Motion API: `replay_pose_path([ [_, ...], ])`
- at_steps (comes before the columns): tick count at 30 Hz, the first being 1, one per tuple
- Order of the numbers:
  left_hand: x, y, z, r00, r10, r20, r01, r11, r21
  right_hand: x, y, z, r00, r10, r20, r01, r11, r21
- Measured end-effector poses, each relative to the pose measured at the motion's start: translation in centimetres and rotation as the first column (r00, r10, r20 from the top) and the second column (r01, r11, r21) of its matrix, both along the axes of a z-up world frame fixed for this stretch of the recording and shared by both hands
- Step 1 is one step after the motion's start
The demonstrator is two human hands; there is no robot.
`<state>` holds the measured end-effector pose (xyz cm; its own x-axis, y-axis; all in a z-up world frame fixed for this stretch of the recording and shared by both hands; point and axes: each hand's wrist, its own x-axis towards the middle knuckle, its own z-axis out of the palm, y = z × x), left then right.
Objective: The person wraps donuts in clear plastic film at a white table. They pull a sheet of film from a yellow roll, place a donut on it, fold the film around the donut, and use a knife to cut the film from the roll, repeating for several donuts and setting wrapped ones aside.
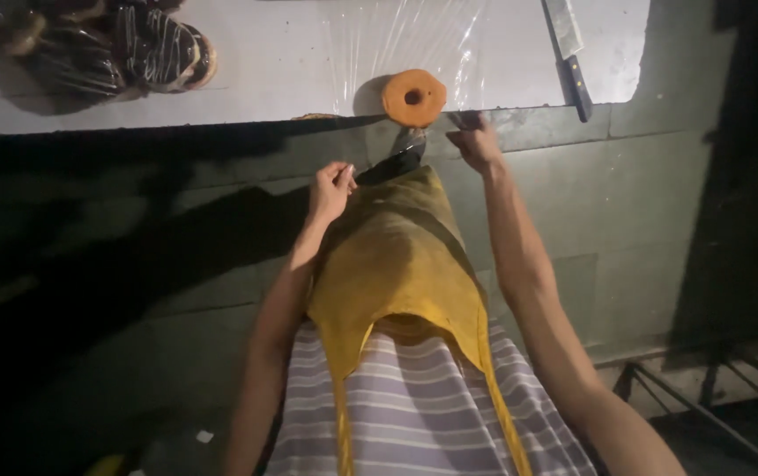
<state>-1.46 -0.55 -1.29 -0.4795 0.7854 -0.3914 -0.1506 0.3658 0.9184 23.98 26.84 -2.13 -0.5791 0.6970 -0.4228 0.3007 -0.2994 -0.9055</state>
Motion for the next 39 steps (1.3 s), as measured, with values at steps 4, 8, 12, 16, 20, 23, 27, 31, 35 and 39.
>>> replay_pose_path([
  [4, -0.6, -0.9, 0.4, 0.999, -0.022, 0.027, 0.023, 1.0, -0.016, 3.1, -2.4, -2.4, 0.983, -0.15, -0.106, 0.118, 0.959, -0.258],
  [8, -0.1, -1.2, -0.7, 0.998, 0.037, 0.06, -0.039, 0.999, 0.026, 4.6, -2.8, 5.8, 0.975, 0.078, 0.209, -0.069, 0.996, -0.055],
  [12, 0.1, -0.6, 0.4, 0.993, 0.092, 0.072, -0.096, 0.994, 0.054, 3.5, -2.5, 13.7, 0.932, 0.167, 0.321, -0.17, 0.985, -0.018],
  [16, 1.3, -0.6, 0.1, 0.979, 0.173, 0.109, -0.18, 0.982, 0.063, -1.6, -0.3, 20.4, 0.912, 0.205, 0.356, -0.244, 0.967, 0.069],
  [20, 1.7, -0.2, 1.7, 0.971, 0.231, 0.065, -0.238, 0.96, 0.147, -10.8, 2.8, 22.5, 0.898, 0.228, 0.376, -0.268, 0.961, 0.059],
  [23, 1.8, -0.1, 1.5, 0.963, 0.26, 0.068, -0.265, 0.96, 0.085, -13.7, 3.5, 19.5, 0.965, 0.193, 0.175, -0.18, 0.98, -0.086],
  [27, 1.9, -0.2, 2.3, 0.961, 0.224, -0.16, -0.21, 0.972, 0.101, -13.5, 3.2, 19.1, 0.993, 0.097, -0.063, -0.111, 0.95, -0.291],
  [31, 2.4, -0.9, 1.5, 0.97, 0.242, -0.026, -0.241, 0.97, 0.043, -11.6, 2.2, 16.5, 0.985, 0.175, -0.009, -0.169, 0.963, 0.208],
  [35, 2.4, -0.9, 2.8, 0.968, 0.25, 0.004, -0.247, 0.952, 0.181, -12.0, 0.3, 18.1, 0.925, 0.294, 0.241, -0.365, 0.513, 0.777],
  [39, 1.7, -0.3, 7.0, 0.967, 0.204, 0.154, -0.215, 0.975, 0.056, -12.8, 0.2, 18.4, 0.877, 0.37, 0.307, -0.442, 0.37, 0.817],
])
